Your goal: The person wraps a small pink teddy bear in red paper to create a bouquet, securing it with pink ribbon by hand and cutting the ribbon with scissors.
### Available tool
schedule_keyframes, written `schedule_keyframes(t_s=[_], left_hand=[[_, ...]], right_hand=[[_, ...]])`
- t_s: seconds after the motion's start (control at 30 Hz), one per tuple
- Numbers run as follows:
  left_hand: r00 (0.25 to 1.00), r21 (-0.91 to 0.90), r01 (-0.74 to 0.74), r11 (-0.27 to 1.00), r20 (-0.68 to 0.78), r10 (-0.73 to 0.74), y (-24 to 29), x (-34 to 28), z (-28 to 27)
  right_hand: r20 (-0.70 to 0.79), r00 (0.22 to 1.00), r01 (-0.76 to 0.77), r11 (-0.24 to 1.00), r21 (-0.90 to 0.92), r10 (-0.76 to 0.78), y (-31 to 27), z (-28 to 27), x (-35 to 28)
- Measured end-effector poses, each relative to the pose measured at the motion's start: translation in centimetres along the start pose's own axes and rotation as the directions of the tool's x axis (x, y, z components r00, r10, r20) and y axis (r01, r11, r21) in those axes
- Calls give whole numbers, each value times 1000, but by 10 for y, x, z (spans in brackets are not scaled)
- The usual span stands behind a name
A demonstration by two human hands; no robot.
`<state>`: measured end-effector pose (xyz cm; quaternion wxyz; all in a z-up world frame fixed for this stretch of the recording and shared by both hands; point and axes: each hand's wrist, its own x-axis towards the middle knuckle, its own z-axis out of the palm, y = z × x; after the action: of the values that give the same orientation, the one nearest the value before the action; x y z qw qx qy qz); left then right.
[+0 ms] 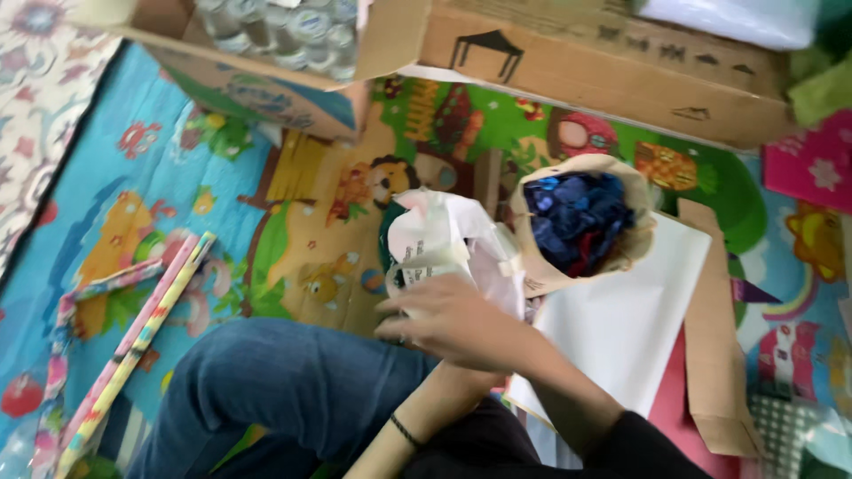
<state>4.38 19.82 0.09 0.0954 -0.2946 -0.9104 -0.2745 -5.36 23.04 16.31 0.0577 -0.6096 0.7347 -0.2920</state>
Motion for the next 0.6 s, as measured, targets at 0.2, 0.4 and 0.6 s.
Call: schedule_keyframes(t_s=[0.2, 0.4, 0.6], left_hand=[[851, -635, 524, 568, 388, -353, 12, -12, -80], [660, -750, 182, 636, -386, -644, 24, -122, -88], [362, -212, 835, 508, -484, -797, 68, -281, -168]], right_hand=[[299, 726, -518, 778, -355, 619, 94, 81, -43], [234, 705, -576, 734, -361, 669, 113, 112, -78], [296, 913, -193, 935, -297, 283, 17, 58, -24]])
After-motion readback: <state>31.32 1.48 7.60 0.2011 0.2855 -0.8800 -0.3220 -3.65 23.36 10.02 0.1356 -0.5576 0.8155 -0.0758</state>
